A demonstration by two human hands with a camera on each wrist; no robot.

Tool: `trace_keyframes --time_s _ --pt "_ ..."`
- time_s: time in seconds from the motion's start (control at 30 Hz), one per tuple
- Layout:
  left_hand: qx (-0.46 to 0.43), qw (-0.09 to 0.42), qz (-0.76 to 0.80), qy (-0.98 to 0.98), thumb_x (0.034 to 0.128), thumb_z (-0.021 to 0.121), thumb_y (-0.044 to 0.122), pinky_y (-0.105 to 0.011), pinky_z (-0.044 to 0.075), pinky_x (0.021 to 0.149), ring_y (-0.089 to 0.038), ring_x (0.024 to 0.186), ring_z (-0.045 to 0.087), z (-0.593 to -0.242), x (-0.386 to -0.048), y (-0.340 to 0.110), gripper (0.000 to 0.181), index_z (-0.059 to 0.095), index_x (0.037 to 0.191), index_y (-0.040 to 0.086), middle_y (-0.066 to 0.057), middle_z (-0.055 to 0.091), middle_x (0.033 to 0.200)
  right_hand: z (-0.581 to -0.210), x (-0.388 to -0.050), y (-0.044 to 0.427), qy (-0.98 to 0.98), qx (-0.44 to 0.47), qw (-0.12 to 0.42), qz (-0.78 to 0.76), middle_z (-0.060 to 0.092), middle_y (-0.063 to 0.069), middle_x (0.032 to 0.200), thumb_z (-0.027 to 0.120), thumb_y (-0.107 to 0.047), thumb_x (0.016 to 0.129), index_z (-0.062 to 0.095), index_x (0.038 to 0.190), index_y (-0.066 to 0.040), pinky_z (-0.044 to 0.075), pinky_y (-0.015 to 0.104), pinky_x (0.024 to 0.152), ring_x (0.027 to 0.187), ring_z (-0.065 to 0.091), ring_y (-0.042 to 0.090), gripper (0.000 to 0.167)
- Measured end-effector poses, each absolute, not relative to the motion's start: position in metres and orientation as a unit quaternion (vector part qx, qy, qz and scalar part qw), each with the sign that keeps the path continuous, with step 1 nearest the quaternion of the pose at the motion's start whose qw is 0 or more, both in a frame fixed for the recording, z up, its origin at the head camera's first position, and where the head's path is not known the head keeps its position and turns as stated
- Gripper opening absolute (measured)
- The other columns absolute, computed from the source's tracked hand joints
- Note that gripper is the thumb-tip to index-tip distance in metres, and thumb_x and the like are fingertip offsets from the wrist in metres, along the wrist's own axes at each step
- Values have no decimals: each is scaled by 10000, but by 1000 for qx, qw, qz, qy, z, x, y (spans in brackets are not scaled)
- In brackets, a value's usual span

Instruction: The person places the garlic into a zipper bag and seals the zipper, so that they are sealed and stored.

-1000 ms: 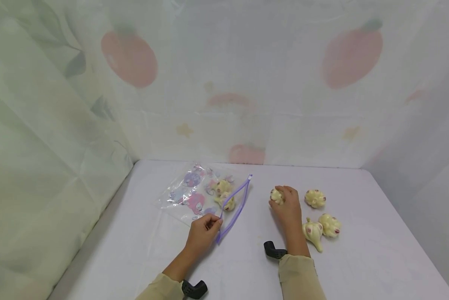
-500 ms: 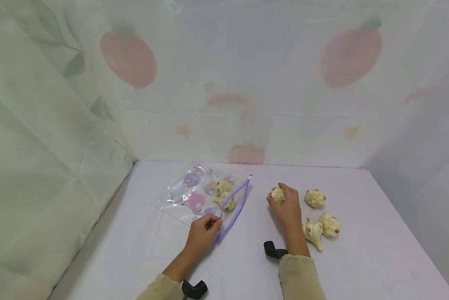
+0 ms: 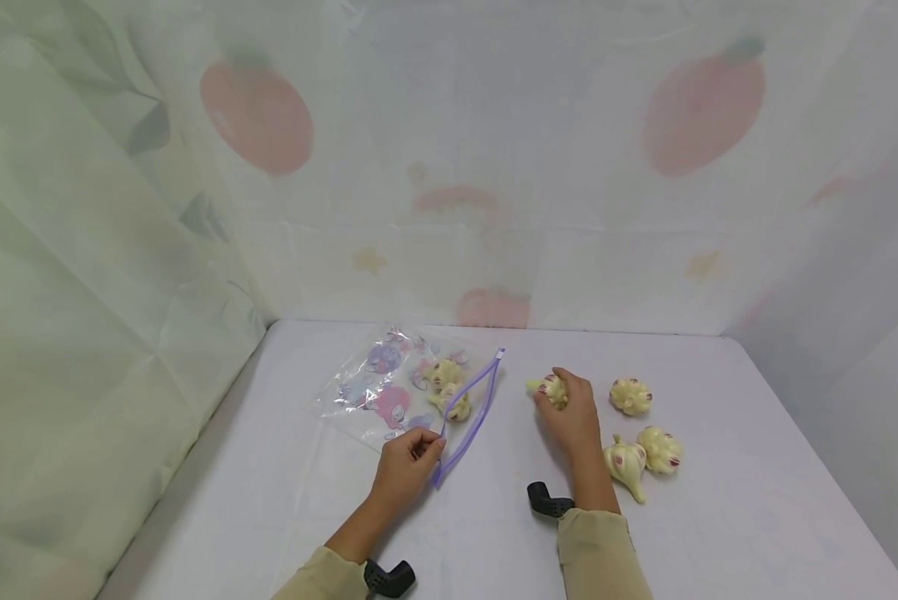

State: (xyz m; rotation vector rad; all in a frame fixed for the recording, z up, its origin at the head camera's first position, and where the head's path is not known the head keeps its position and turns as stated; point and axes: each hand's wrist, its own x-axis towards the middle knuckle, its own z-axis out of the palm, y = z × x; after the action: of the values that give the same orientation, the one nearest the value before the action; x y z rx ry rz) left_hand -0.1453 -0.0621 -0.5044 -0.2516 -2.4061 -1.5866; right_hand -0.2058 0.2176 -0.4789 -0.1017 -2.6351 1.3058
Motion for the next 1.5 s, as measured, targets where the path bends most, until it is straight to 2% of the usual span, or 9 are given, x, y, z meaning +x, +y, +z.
trace_keyframes --time_s 0.37,0.73,1.1,1.37,1.5 --pt "-82 123 -547 -824 872 738 150 -193 476 549 -9 575 525 -505 -145 -62 95 705 789 180 83 635 665 -479 -205 217 -890 -35 80 447 473 185 1377 627 -395 932 456 1430 -144 417 518 990 1234 485 366 584" --pt "-77 115 -544 -828 877 735 157 -190 470 552 -15 579 522 -503 -145 -62 92 706 792 179 83 630 667 -478 -204 216 -879 -46 71 469 496 163 1366 640 -411 925 438 1395 -129 427 489 985 1246 486 346 584" --pt "-89 139 -537 -827 871 737 155 -196 473 537 2 567 519 -510 -147 -61 100 701 783 188 106 615 652 -475 -204 211 -861 -48 35 505 544 197 1284 657 -368 917 399 1279 -80 441 407 935 1191 521 322 530" --pt "-93 141 -538 -826 870 737 153 -198 474 536 2 566 518 -511 -148 -62 96 702 787 186 106 615 652 -477 -203 209 -863 -25 46 503 571 188 1271 694 -340 893 438 1229 -97 464 408 931 1189 536 311 487" --pt "-93 140 -540 -825 871 737 152 -197 468 534 -4 569 514 -511 -148 -62 100 700 785 187 104 610 652 -476 -202 208 -859 -20 49 510 588 167 1256 711 -313 882 459 1209 -112 487 338 876 1172 551 286 458"
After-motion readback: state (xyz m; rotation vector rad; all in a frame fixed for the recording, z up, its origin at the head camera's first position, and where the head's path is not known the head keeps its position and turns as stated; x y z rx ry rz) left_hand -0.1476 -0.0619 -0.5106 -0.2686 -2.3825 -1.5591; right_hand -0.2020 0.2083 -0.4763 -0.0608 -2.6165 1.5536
